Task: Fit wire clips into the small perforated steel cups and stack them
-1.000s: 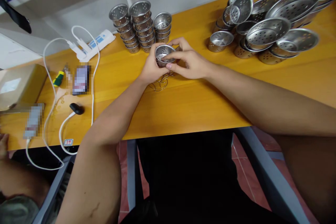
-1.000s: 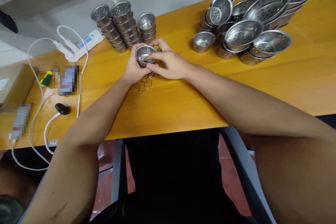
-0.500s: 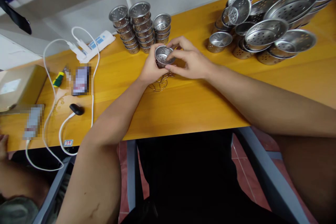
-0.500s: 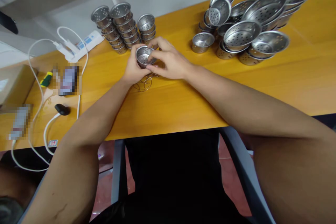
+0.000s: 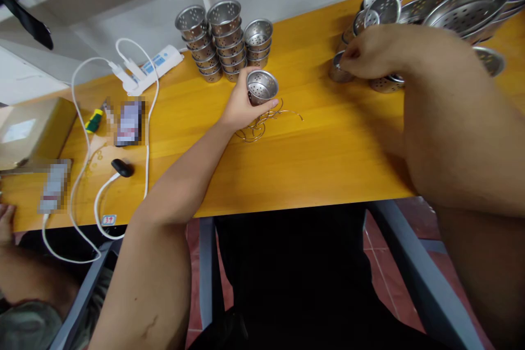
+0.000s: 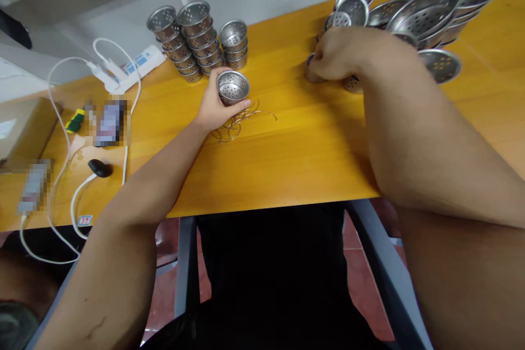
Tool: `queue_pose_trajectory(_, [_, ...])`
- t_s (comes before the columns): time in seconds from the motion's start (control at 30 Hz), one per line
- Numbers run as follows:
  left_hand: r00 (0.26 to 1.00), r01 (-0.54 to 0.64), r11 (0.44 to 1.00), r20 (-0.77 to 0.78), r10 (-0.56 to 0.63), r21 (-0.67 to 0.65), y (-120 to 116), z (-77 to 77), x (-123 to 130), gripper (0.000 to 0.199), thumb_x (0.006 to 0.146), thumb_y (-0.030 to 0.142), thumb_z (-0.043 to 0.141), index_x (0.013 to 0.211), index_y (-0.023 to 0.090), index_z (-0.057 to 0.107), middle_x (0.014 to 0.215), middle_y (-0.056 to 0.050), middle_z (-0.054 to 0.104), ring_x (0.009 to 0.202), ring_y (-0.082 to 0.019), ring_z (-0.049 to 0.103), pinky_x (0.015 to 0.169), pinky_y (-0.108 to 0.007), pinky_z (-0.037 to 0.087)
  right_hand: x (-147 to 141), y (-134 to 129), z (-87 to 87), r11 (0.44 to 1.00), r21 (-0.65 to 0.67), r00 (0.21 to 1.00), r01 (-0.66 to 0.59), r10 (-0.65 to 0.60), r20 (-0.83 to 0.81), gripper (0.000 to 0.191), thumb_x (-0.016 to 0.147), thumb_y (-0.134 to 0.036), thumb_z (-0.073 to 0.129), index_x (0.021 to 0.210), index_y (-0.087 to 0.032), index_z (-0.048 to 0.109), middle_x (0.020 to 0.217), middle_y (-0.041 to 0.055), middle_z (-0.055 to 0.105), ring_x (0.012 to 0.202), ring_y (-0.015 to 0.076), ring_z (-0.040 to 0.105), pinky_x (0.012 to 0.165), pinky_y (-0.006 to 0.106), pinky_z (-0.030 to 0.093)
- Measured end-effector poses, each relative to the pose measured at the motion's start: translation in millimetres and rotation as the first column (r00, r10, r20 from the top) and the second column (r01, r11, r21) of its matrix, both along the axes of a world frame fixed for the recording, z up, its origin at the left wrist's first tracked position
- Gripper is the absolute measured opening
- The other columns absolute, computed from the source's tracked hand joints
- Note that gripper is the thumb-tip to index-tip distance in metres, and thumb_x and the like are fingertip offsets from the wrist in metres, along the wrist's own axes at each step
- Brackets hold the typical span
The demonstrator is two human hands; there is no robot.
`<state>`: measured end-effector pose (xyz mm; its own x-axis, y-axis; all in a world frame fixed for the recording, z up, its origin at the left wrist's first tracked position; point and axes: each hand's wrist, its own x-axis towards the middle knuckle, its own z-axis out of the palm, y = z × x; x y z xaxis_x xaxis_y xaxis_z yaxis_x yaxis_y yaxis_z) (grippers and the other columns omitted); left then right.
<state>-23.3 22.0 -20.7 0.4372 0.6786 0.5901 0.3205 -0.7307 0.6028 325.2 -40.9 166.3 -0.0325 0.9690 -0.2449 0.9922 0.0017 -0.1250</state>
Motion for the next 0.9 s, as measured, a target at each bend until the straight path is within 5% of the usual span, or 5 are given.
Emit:
queue_pose_trajectory(0.33, [1.0, -0.014, 1.0, -0.006, 0.014, -0.013, -10, 10.1, 3, 0.092, 0.105, 0.068, 0.09, 0.173, 0.034, 0.038, 0.154, -0.01, 0.067, 0.147, -0.034, 0.076, 0.135, -0.061, 0.061, -33, -6, 1.7, 0.998, -0.064, 0.98, 0.013, -0.001, 0.199, 0.023, 0.123, -0.023, 0.074, 0.131, -0.006, 0.087, 0.123, 0.0245, 0.087, 0.078, 0.0187, 0.067, 0.076, 0.039, 0.043])
queue_pose_trajectory(0.5, [1.0, -0.017, 0.999, -0.001, 0.017, -0.027, -6, 5.0, 1, 0.095, 0.101, 0.073, 0.091, 0.171, 0.035, 0.039, 0.157, -0.012, 0.064, 0.149, -0.035, 0.074, 0.134, -0.06, 0.061, -26, -7, -8.7, 0.932, 0.352, 0.99, -0.088, 0.12, -0.071, 0.028, 0.119, -0.027, 0.066, 0.138, -0.014, 0.082, 0.142, 0.0265, 0.082, 0.121, 0.0376, 0.076, 0.105, 0.048, 0.056])
queue_pose_trajectory(0.6, [1.0, -0.008, 1.0, -0.001, 0.008, 0.006, -3, 2.9, 1, 0.098, 0.101, 0.078, 0.088, 0.172, 0.034, 0.035, 0.159, -0.012, 0.062, 0.151, -0.035, 0.073, 0.135, -0.059, 0.059, -34, -9, -21.7, 0.759, 0.575, 0.771, -0.305, 0.551, -0.318, 0.027, 0.109, -0.027, 0.067, 0.133, -0.023, 0.08, 0.151, 0.0222, 0.075, 0.13, 0.036, 0.073, 0.117, 0.049, 0.059])
queue_pose_trajectory(0.7, [1.0, -0.007, 0.999, -0.023, 0.008, 0.038, -3, 5.2, 2, 0.102, 0.1, 0.084, 0.088, 0.171, 0.034, 0.035, 0.158, -0.01, 0.063, 0.154, -0.036, 0.072, 0.137, -0.059, 0.058, -53, -15, -38.1, 0.598, 0.657, 0.501, -0.459, 0.785, -0.364, 0.034, 0.102, -0.038, 0.075, 0.133, -0.026, 0.082, 0.155, 0.0198, 0.071, 0.128, 0.0379, 0.073, 0.105, 0.052, 0.065])
queue_pose_trajectory(0.9, [0.994, 0.042, 0.997, 0.099, -0.048, 0.063, -1, 11.8, 4, 0.104, 0.09, 0.105, 0.079, 0.161, 0.038, 0.044, 0.148, -0.007, 0.071, 0.136, -0.03, 0.077, 0.121, -0.058, 0.07, -82, -22, -73.0, 0.548, 0.682, 0.452, -0.484, 0.824, -0.341, 0.034, 0.116, -0.06, 0.072, 0.13, -0.032, 0.087, 0.147, 0.0105, 0.079, 0.127, 0.0415, 0.079, 0.112, 0.057, 0.063])
